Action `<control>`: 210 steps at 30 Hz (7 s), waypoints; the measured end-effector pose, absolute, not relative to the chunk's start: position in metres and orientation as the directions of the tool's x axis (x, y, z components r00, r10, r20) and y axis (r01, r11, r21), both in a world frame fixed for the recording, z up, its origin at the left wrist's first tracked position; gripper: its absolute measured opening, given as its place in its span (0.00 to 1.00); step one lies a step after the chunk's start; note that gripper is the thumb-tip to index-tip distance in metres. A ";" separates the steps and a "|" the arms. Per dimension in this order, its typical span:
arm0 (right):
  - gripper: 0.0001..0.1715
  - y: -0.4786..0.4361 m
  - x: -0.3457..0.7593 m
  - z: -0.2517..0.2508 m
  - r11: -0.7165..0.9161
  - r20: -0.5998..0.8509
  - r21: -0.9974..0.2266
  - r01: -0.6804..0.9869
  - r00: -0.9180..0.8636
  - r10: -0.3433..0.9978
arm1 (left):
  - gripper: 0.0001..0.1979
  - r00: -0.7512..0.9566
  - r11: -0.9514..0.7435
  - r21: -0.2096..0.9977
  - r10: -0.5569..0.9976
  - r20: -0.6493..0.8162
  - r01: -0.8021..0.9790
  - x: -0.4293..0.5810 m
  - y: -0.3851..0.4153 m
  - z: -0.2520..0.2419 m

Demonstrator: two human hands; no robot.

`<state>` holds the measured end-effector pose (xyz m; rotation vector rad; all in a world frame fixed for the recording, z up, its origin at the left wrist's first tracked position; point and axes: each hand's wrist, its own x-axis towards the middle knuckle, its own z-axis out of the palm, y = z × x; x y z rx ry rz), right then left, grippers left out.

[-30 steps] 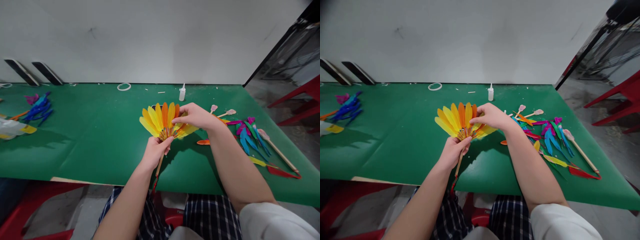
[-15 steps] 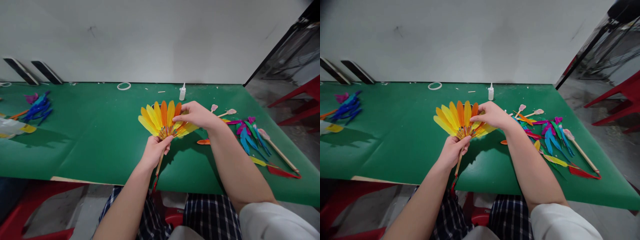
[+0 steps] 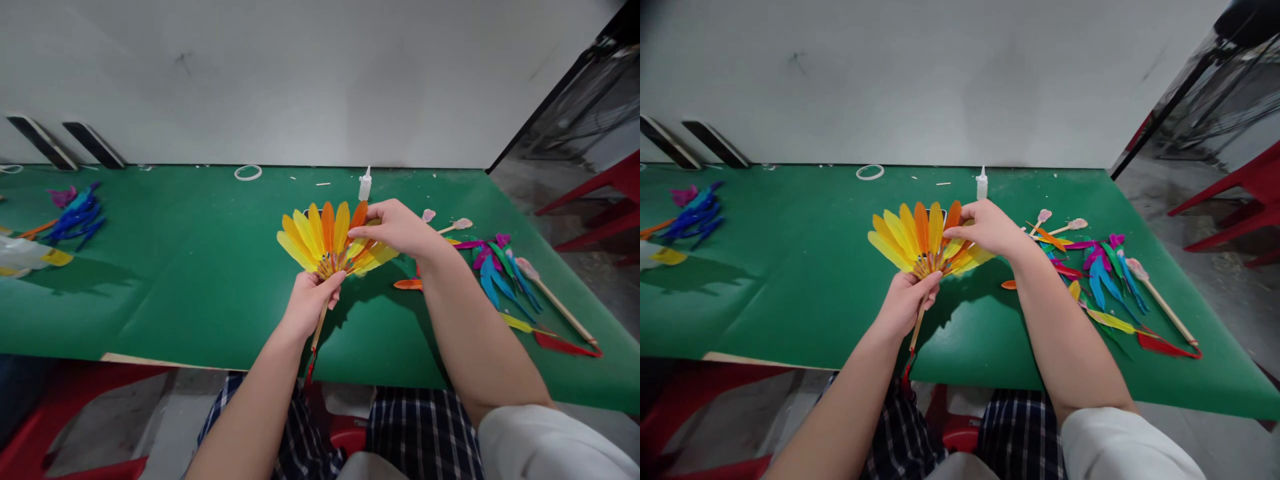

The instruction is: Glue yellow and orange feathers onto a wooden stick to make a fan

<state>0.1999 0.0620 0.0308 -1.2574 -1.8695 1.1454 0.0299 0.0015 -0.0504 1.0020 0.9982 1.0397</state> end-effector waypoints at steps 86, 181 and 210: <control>0.12 -0.027 0.189 -0.091 0.531 0.419 -0.425 0.733 -0.360 0.833 | 0.22 0.290 -0.079 0.817 0.951 -0.111 0.571 -0.003 0.043 -0.066; 0.14 -0.033 0.199 -0.076 0.541 0.178 -0.454 0.708 -0.523 0.834 | 0.15 0.317 -0.248 0.676 0.948 0.022 0.694 -0.028 0.032 -0.047; 0.08 -0.032 0.199 -0.077 0.603 0.197 -0.417 0.680 -0.580 0.790 | 0.14 0.594 -0.579 0.463 0.793 0.132 0.671 -0.021 0.019 -0.039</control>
